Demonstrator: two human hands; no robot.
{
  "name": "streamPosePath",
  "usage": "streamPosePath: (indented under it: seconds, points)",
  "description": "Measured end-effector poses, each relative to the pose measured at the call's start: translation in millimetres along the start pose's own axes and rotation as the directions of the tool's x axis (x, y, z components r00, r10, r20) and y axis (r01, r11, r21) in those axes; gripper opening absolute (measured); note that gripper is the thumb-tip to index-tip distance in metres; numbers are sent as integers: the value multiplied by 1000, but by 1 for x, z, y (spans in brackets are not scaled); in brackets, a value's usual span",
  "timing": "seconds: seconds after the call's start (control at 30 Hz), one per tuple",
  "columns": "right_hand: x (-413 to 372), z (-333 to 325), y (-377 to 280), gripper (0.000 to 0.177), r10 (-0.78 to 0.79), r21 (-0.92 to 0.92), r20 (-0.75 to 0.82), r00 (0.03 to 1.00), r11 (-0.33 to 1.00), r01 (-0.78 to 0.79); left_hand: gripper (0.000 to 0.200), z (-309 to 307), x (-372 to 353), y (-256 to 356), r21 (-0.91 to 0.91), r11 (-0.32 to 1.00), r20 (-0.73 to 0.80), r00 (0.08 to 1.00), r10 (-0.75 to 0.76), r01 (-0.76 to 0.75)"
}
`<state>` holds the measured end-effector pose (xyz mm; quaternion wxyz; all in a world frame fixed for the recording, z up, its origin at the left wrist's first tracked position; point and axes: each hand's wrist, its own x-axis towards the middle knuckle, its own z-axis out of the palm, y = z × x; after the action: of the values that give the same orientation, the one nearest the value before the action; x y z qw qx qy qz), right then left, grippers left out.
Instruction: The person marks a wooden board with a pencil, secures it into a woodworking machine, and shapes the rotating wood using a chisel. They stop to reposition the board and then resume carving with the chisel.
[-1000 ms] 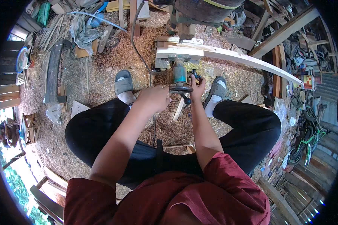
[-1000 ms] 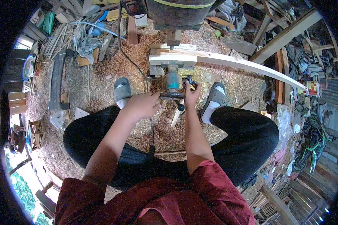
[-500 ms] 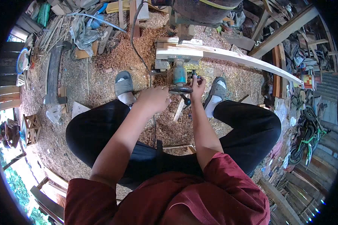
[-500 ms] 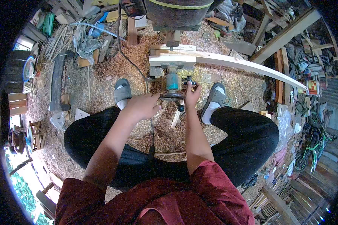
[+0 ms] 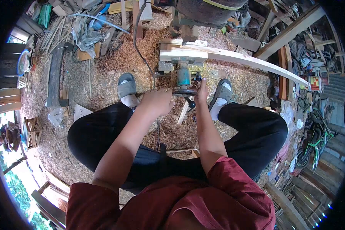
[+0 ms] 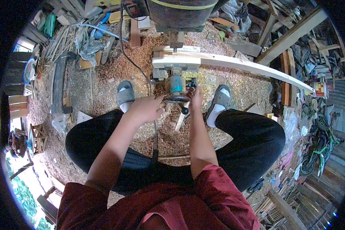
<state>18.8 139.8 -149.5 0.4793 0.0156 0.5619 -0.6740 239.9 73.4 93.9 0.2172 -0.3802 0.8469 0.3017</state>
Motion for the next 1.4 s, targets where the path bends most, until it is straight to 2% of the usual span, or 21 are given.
streamPosePath:
  seconds: [0.1, 0.17, 0.2, 0.27, 0.33, 0.4, 0.47, 0.53, 0.6, 0.63, 0.7, 0.73, 0.8, 0.93, 1.0, 1.13, 1.2, 1.23, 1.3, 1.33, 1.4]
  points:
    - [2, 0, 0, 34, -39, 49, -17, 999, 998, 39, 55, 0, 0, 0, 7, 1000, -1, 1000, 2, -2]
    - [3, -2, 5, 34, -231, -115, -27, 973, 967, 227, 55, 0, 0, 1, 13, 1000, 4, 1000, 5, -5]
    - [0, 1, 2, 34, -231, -115, -26, 973, 967, 227, 50, 1, -1, 1, 12, 1000, -20, 1000, 2, -2]
    - [-5, 6, -5, 42, -342, -230, 3, 940, 914, 333, 46, 0, -2, 2, 10, 1000, -44, 999, -3, 4]
    - [-16, 18, -16, 40, -302, -209, -58, 952, 936, 284, 56, -6, -3, 4, 3, 1000, 27, 1000, -2, 2]
    - [-15, 21, -18, 39, -258, -181, -115, 959, 955, 236, 56, -3, -2, 2, 6, 1000, 7, 1000, 6, -6]
    - [5, 2, -9, 39, 88, 145, -45, 995, 986, -80, 57, -1, -2, 0, 7, 1000, -12, 1000, 15, -15]
    - [0, 9, -9, 41, 81, 150, -114, 990, 987, -64, 57, -1, 0, 0, 28, 999, -7, 1000, 18, -18]
    - [-2, 13, -11, 39, -52, -43, -99, 994, 998, 48, 57, -2, 0, 1, 25, 1000, 3, 1000, 17, -17]
    - [-3, 14, -10, 39, -52, -43, -99, 994, 998, 48, 57, -3, -1, 1, 23, 1000, 13, 1000, 16, -16]
    - [-9, 16, -11, 36, -236, -199, -107, 966, 957, 212, 57, -5, -2, 2, 11, 1000, 16, 1000, 15, -15]
    - [-13, 17, -15, 36, -237, -199, -108, 966, 957, 212, 57, -5, -2, 2, 1, 1000, 18, 1000, 14, -14]
    - [-18, 17, -26, 33, -67, -41, -61, 996, 997, 65, 57, -5, -3, 2, 7, 1000, 17, 1000, 10, -10]
    - [23, -15, 8, 31, -27, -63, 49, 998, 998, 30, 58, -5, -4, 3, 1, 1000, 6, 1000, 2, -2]
    - [24, -12, 13, 30, -94, -106, -82, 992, 991, 85, 58, -4, -3, 2, -1, 1000, 8, 1000, 5, -5]
    - [10, -5, 6, 31, -182, -196, -46, 982, 966, 170, 58, -1, 1, 1, 6, 1000, 10, 1000, 3, -3]
    - [15, -3, 11, 35, -453, -371, 16, 891, 825, 426, 58, -1, 0, 1, 5, 1000, 4, 1000, 5, -5]
    - [15, -4, 10, 35, -453, -370, 17, 891, 825, 426, 58, -1, 0, 1, 4, 1000, -1, 1000, 7, -7]
    - [13, -5, 7, 47, -490, -578, 71, 869, 690, 436, 58, -1, 0, 1, 5, 1000, -3, 1000, 7, -7]
    - [11, -4, 7, 47, -490, -578, 70, 869, 690, 436, 58, -1, 0, 1, 5, 1000, -5, 1000, 9, -9]
    - [9, -1, 6, 46, -592, -612, 110, 799, 593, 523, 58, -4, -1, 2, 6, 1000, 4, 1000, 9, -9]
